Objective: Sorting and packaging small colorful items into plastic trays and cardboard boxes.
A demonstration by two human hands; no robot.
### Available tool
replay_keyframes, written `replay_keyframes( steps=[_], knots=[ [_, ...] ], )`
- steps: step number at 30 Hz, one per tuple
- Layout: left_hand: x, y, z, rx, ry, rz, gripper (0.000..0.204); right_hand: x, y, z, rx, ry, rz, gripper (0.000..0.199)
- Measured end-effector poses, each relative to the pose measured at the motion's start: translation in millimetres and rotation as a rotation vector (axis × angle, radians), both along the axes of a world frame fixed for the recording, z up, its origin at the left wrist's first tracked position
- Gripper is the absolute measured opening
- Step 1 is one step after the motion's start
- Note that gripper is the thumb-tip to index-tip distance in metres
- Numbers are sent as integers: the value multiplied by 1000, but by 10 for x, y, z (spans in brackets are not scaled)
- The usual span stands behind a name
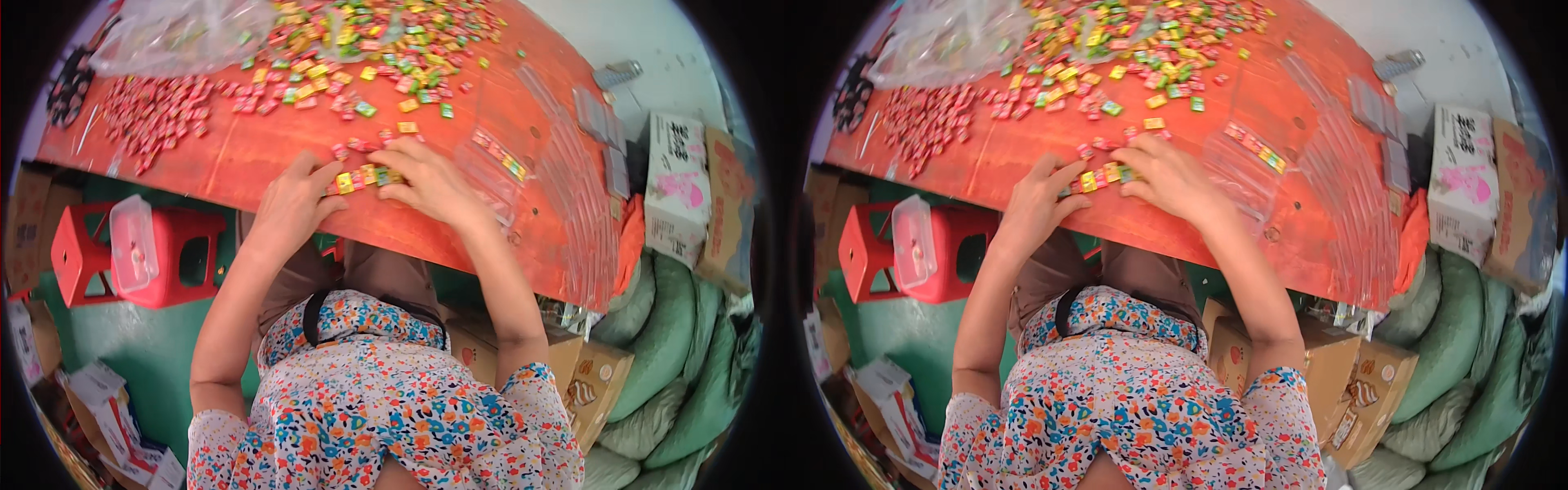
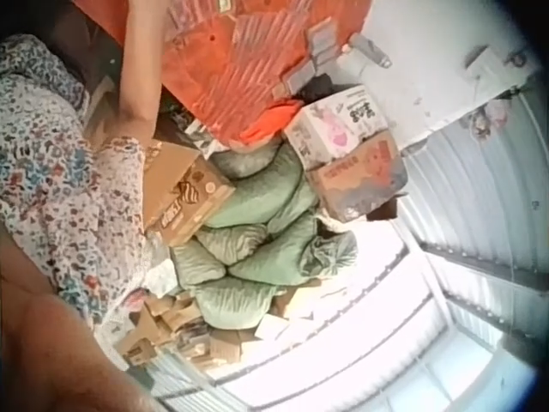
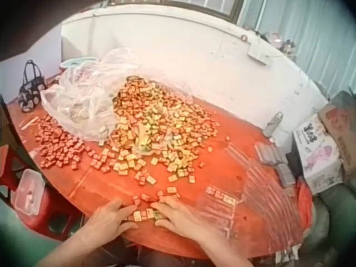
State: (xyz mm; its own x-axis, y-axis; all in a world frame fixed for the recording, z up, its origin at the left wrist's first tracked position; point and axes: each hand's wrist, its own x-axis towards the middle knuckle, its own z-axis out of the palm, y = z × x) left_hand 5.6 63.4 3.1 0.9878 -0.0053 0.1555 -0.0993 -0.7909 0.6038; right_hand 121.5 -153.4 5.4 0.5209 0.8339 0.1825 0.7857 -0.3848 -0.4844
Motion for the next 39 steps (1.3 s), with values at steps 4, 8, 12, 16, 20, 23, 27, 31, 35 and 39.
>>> replay_keyframes(
  steps=[4, 8, 12, 16, 20, 23, 27, 31, 35, 39],
  knots=[
    [40, 39, -22, 9, -28, -59, 39, -47, 105, 61, -81, 50, -59, 43],
    [72, 4, -25, -32, -27, -54, 34, -123, 82, 59, -90, 7, -85, 30],
    [155, -132, 54, -39, -19, -85, 31, -172, -85, 7, 0, -64, -163, 28],
    [473, -446, 110, -44, -126, -197, 27, -138, -492, 189, 69, -118, -276, 28],
    [959, -897, 222, 34, -124, -346, 24, 26, -984, 242, 95, -120, -450, 28],
    [1322, -1168, 134, 81, -196, -473, 29, 137, -1259, 150, 37, -45, -605, 31],
    [1544, -1323, 18, 97, -148, -535, 30, 229, -1416, 26, 13, -39, -640, 32],
    [1551, -1270, -82, 54, -158, -558, 36, 220, -1440, 35, 49, 34, -667, 35],
    [1428, -1133, -208, -4, -256, -509, 52, 165, -1479, 27, 122, 17, -712, 37],
    [1297, -1065, -294, 178, -378, -483, 66, 94, -1503, -31, 72, -77, -727, 44]
  ],
)
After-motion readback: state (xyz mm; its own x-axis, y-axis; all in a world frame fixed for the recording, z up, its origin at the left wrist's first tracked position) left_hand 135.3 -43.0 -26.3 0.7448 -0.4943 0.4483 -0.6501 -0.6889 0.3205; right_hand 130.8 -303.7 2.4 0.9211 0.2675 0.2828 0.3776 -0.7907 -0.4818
